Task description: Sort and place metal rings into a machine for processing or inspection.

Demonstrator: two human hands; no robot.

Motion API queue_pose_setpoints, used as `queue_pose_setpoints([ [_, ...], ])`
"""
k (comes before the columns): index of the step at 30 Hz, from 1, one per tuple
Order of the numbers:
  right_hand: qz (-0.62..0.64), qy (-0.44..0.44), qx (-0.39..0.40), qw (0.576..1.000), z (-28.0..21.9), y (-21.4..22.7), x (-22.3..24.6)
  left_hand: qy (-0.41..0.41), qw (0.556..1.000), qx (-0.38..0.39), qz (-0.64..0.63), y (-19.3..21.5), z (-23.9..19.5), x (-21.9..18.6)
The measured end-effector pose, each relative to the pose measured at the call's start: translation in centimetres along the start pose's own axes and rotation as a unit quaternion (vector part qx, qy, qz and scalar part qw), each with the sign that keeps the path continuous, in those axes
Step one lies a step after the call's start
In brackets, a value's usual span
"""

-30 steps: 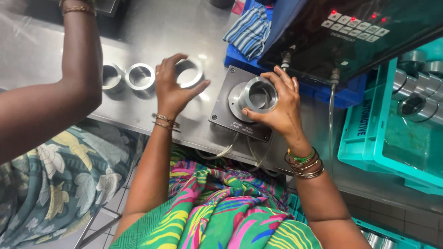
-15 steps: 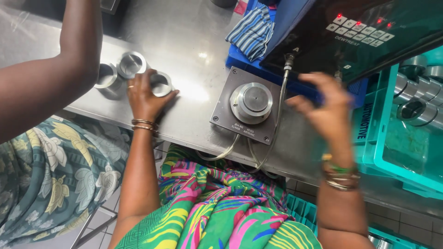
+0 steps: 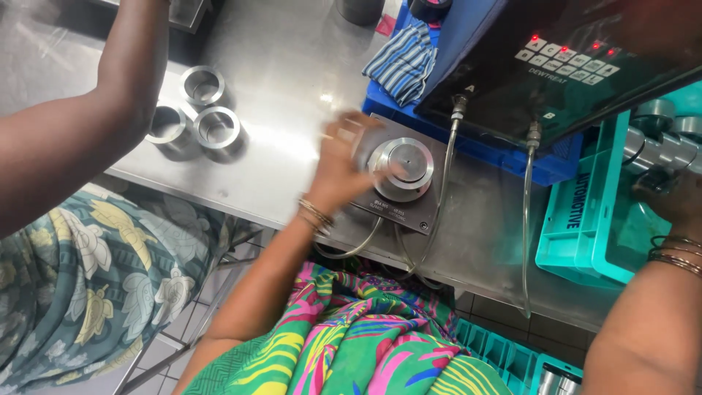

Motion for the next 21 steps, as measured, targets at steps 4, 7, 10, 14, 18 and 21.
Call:
queue_pose_setpoints([
  [4,-0.035,-0.022,-0.001,0.999,-0.2,-0.4,1.2,-0.099,0.990,0.090,0.038,-4.5,0.2,-6.7],
  [7,-0.098,-0.084,-0.055,0.990,-2.1,3.2,4.2,-0.125,0.983,0.100,0.092,-4.5,1.1,-6.6],
  [10,-0.218,-0.074,-0.051,0.972,-2.8,3.5,4.0,-0.168,0.974,0.094,0.118,-2.2,1.7,-5.5],
  [14,0.134,-0.416,0.115,0.892,-7.1,3.8,3.9,-0.173,0.970,0.096,0.139,-0.2,1.9,-2.0],
  [18,0.138,-0.453,0.158,0.866,-8.0,4.1,5.0,-0.120,0.976,0.140,0.112,-2.4,1.2,-2.6],
  [21,0.228,-0.402,0.102,0.881,-7.4,3.7,3.7,-0.110,0.980,0.146,0.080,-4.2,0.5,-4.8],
])
Point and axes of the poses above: each hand's wrist, its own z-axis towards the middle knuckle, its own y-axis out of the back of the hand, x = y × z, the point moved 8 cm from there along z, towards the middle knuckle, and after that the axes turned 4 degrees about x, right-handed, at the moved point
